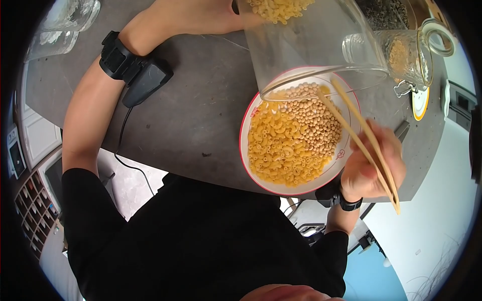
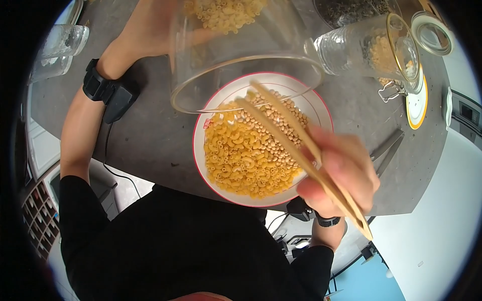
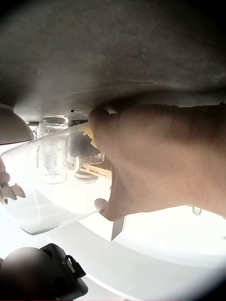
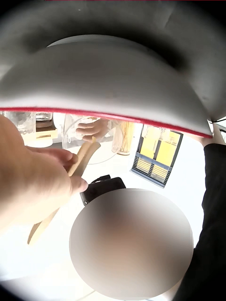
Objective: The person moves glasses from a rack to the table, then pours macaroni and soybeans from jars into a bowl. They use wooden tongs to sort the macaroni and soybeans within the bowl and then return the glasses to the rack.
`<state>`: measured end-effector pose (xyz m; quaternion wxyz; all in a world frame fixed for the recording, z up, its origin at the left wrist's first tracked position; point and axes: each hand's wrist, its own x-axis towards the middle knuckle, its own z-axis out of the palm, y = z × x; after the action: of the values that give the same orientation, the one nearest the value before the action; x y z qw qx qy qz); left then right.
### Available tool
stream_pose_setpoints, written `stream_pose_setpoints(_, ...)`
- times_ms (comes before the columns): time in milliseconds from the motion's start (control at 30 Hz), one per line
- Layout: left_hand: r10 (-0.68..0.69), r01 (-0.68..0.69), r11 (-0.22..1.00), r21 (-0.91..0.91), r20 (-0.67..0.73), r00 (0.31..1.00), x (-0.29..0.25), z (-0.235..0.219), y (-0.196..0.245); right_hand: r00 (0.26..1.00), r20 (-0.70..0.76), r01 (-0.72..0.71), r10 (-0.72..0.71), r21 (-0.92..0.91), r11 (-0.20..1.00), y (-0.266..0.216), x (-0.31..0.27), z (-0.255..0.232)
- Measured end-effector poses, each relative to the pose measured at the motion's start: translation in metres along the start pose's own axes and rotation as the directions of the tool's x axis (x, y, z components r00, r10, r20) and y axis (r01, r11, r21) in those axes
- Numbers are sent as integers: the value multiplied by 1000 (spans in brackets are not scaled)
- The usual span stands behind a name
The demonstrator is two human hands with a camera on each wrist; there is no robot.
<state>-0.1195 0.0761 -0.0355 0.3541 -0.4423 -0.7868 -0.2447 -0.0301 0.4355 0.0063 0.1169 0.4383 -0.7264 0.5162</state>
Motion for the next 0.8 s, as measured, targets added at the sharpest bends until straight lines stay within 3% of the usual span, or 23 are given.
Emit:
stream_pose_setpoints(33, 2, -2, 1000, -2, 0, 1000, 0, 0, 0, 996, -87, -31, 30, -7, 999, 0, 1, 6)
stream_pose_setpoints(100, -7, 7, 1000, 0, 2, 1000, 0, 0, 0, 996, -73, -51, 55, 55, 997, -7, 5, 4)
stream_pose_setpoints(167, -17, 17, 1000, 5, 10, 1000, 0, 0, 2, 981, 185, -60, 63, -18, 998, -14, 10, -2)
stream_pose_setpoints(233, -29, 28, 1000, 14, 21, 999, 0, -1, 2, 971, 238, -29, 30, -7, 1000, -11, 13, 6)
stream_pose_setpoints(300, -16, 16, 1000, 0, -6, 1000, -1, 0, 1, 961, 275, -12, 41, -107, 994, -13, 18, 12)
stream_pose_setpoints(800, -28, 28, 999, 26, 20, 999, 0, -2, 3, 964, 254, -65, 78, -62, 996, -16, 13, 5)
